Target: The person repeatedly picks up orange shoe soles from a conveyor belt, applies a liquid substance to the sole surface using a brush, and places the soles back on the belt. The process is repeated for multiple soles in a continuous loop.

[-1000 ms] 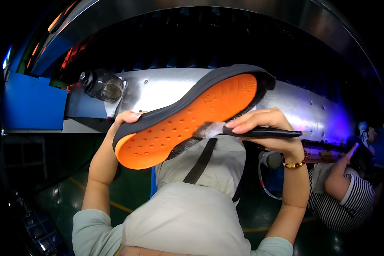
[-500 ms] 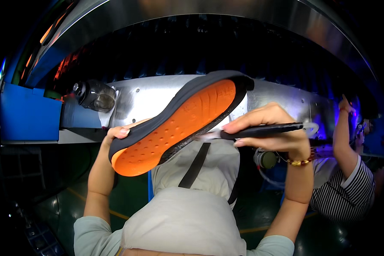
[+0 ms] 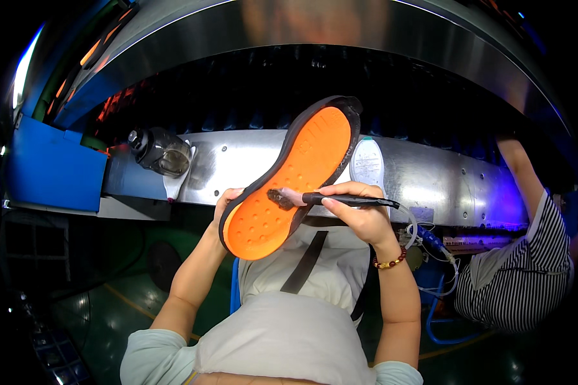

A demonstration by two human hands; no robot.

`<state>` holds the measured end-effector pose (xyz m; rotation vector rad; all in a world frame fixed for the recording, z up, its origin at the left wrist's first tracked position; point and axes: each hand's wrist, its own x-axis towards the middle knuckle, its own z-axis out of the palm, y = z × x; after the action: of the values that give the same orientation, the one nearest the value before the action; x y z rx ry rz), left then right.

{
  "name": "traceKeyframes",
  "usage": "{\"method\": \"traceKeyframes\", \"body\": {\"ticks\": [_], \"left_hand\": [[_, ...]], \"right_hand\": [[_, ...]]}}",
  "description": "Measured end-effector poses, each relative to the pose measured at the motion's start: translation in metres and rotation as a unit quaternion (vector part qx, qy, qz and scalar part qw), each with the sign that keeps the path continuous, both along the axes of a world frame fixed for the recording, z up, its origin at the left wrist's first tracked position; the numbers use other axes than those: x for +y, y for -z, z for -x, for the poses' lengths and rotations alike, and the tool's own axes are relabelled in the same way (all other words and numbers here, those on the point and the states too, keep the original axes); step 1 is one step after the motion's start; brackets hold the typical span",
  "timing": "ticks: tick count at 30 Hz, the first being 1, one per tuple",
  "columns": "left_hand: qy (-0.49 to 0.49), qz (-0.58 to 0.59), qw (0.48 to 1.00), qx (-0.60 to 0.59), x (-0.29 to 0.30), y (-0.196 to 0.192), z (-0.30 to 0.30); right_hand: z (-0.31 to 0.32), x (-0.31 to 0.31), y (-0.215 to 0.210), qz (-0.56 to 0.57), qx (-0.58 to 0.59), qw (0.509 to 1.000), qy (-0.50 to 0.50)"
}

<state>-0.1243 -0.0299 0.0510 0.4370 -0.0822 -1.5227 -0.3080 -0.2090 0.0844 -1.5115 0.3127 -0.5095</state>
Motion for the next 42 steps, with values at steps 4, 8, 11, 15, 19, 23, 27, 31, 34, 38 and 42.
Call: {"method": "traceKeyframes", "body": {"ticks": [4, 8, 11, 15, 19, 23, 27, 31, 34, 38, 42], "left_hand": [[-0.021, -0.023, 0.999, 0.026, -0.002, -0.003, 0.004], [-0.016, 0.0, 0.999, 0.049, -0.003, 0.006, 0.009], [-0.014, 0.036, 0.997, 0.069, -0.004, 0.013, 0.01], [-0.053, -0.061, 0.995, 0.052, 0.007, 0.043, -0.005], [-0.033, -0.086, 0.991, 0.094, 0.022, 0.052, -0.007], [-0.09, -0.119, 0.976, 0.161, 0.063, 0.06, 0.001], [-0.103, -0.056, 0.991, 0.069, 0.095, 0.053, -0.009], [-0.201, -0.01, 0.965, -0.167, 0.143, 0.015, -0.044], [-0.245, 0.111, 0.916, -0.299, 0.095, -0.12, -0.055], [-0.281, 0.183, 0.906, -0.259, 0.039, -0.194, -0.128], [-0.403, 0.102, 0.856, -0.308, -0.042, -0.246, -0.227]], "right_hand": [[-0.003, -0.006, 0.003, 0.096, -0.019, 0.988, 0.117], [-0.023, -0.023, 0.018, 0.345, 0.009, 0.892, 0.291], [-0.032, -0.006, 0.015, 0.43, 0.022, 0.862, 0.268], [-0.017, 0.023, -0.006, 0.102, 0.056, 0.993, 0.024], [0.0, -0.003, 0.008, -0.134, -0.01, 0.985, 0.11], [0.011, -0.007, 0.02, -0.224, -0.047, 0.96, 0.162], [0.017, -0.01, 0.023, -0.317, -0.052, 0.928, 0.187], [0.025, -0.022, 0.025, -0.346, -0.077, 0.909, 0.218], [0.026, -0.025, 0.028, -0.344, -0.068, 0.903, 0.247], [0.023, -0.031, 0.029, -0.342, -0.053, 0.904, 0.25], [0.03, -0.04, 0.039, -0.317, -0.059, 0.908, 0.268]]}}
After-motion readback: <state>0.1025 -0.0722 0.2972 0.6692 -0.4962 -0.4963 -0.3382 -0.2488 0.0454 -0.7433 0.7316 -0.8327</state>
